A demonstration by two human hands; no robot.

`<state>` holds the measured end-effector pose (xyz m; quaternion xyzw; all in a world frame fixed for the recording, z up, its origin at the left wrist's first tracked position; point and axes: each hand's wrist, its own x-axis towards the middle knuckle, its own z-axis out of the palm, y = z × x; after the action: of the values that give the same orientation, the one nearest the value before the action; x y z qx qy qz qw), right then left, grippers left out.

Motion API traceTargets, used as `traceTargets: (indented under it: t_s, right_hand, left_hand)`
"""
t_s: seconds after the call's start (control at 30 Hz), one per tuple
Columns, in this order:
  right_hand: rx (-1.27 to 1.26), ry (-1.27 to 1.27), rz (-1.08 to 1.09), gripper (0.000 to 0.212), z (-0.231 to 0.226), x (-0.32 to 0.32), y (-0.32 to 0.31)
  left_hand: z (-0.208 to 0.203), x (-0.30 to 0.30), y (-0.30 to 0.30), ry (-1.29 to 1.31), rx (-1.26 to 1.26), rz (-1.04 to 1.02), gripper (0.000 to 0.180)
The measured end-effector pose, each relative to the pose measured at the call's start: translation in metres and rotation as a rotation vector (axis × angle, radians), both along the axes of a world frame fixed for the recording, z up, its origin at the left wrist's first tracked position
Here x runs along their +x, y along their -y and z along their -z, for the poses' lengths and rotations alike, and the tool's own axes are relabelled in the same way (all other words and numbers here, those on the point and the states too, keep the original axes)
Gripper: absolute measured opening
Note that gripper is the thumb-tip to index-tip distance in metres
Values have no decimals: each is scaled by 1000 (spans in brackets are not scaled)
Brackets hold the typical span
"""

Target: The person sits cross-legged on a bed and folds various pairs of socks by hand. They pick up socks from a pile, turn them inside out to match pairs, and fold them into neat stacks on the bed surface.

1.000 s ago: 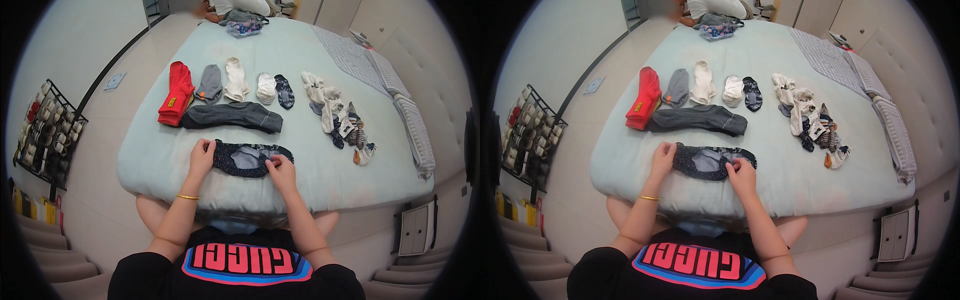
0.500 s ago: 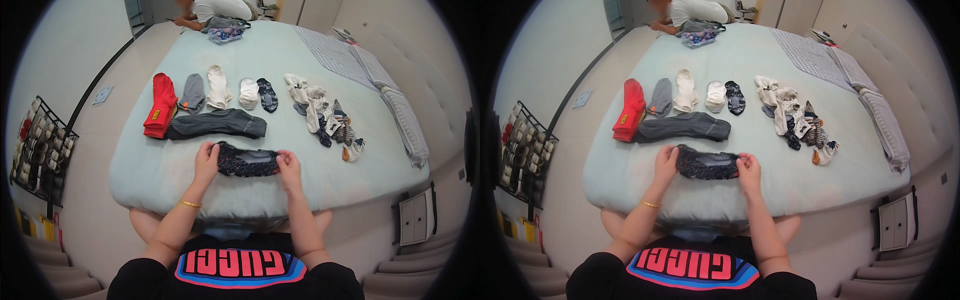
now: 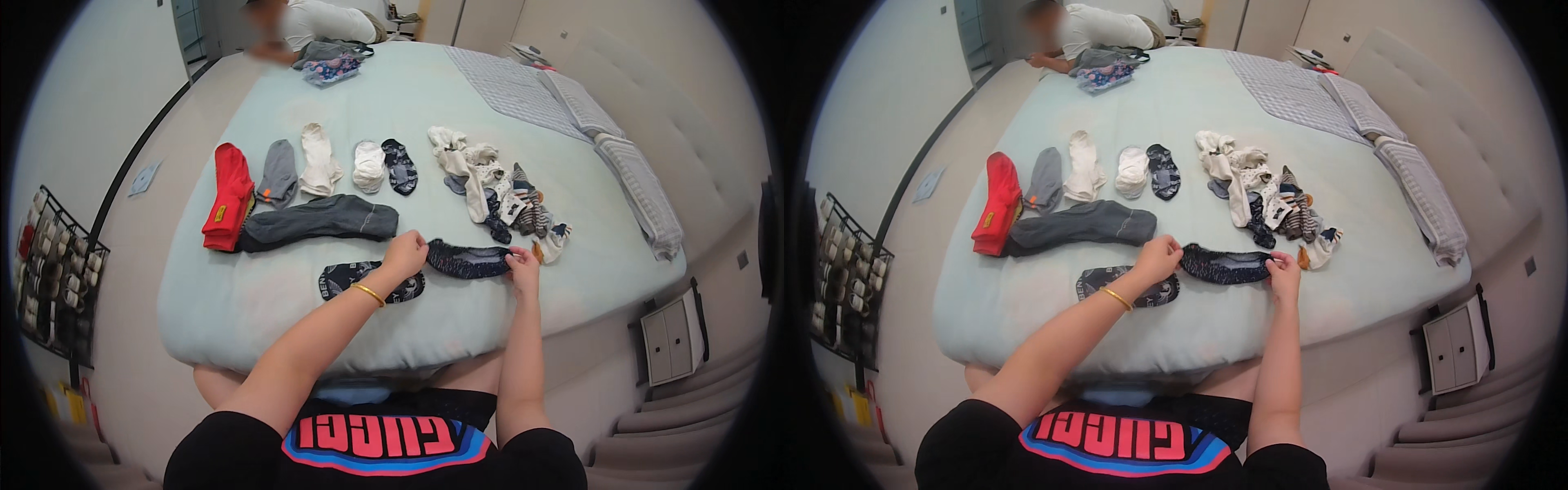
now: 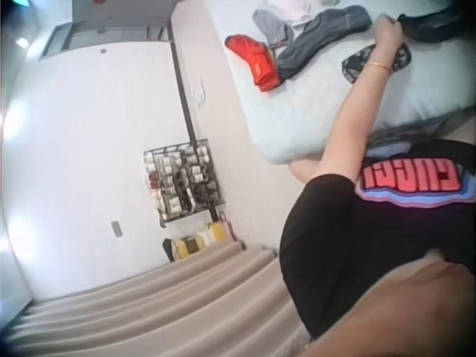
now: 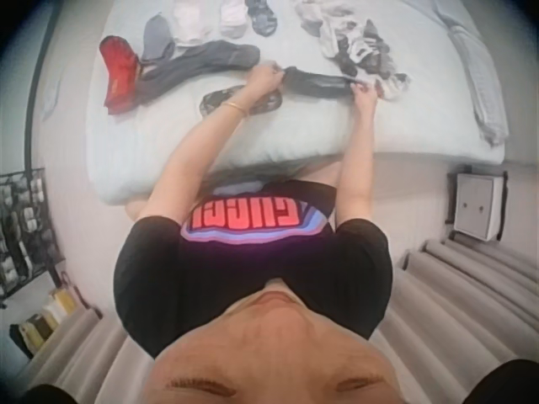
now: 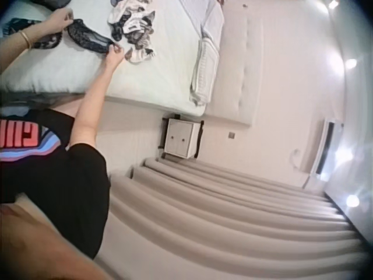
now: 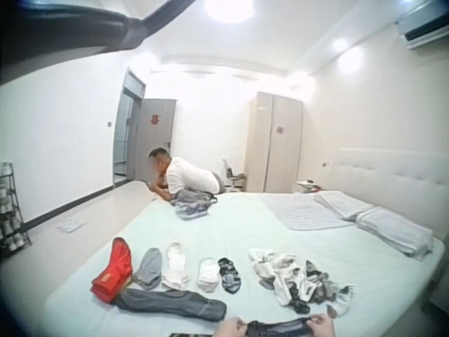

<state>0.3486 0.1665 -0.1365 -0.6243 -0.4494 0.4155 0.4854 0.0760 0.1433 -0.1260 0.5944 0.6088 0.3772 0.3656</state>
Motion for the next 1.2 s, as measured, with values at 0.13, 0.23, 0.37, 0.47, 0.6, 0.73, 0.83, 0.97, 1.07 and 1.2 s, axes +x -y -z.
traceTargets:
  t_s: [0.13, 0.23, 0.37, 0.47, 0.6, 0.73, 0.83, 0.97, 1.07, 1.2]
  right_hand:
    - [-132, 291, -92, 22, -8, 1, -17]
    - [39, 752, -63, 22, -5, 3, -37]
    - [196, 782, 106, 25, -18, -14, -55]
    - [330, 905, 50, 24, -8, -13, -72]
    - [466, 964, -11, 26, 15, 2, -93]
    - [369, 49, 11, 8, -16, 9, -102]
    - [327, -247, -80, 8, -73, -5, -77]
    - [390, 24, -171, 10, -117, -28, -49]
    - [500, 107, -264, 13, -143, -72, -18]
    - [409, -51, -560, 12, -172, -131, 38]
  left_hand:
    - [1, 4, 0, -207, 35, -11, 17]
    - [-4, 4, 16, -330, 315, 4, 25]
    - [-22, -8, 58, -312, 548, 103, 26]
    - [-20, -21, 80, -266, 600, 25, 25]
    - [-13, -27, 85, -211, 612, -76, 21]
    - [-11, -29, 84, -130, 611, -99, 20]
    - [-18, -28, 83, -36, 588, -101, 19]
    - [-37, -22, 77, 146, 480, -97, 20]
    - [-52, -20, 71, 329, 444, -94, 26]
    - [-84, -20, 74, 474, 458, -25, 33]
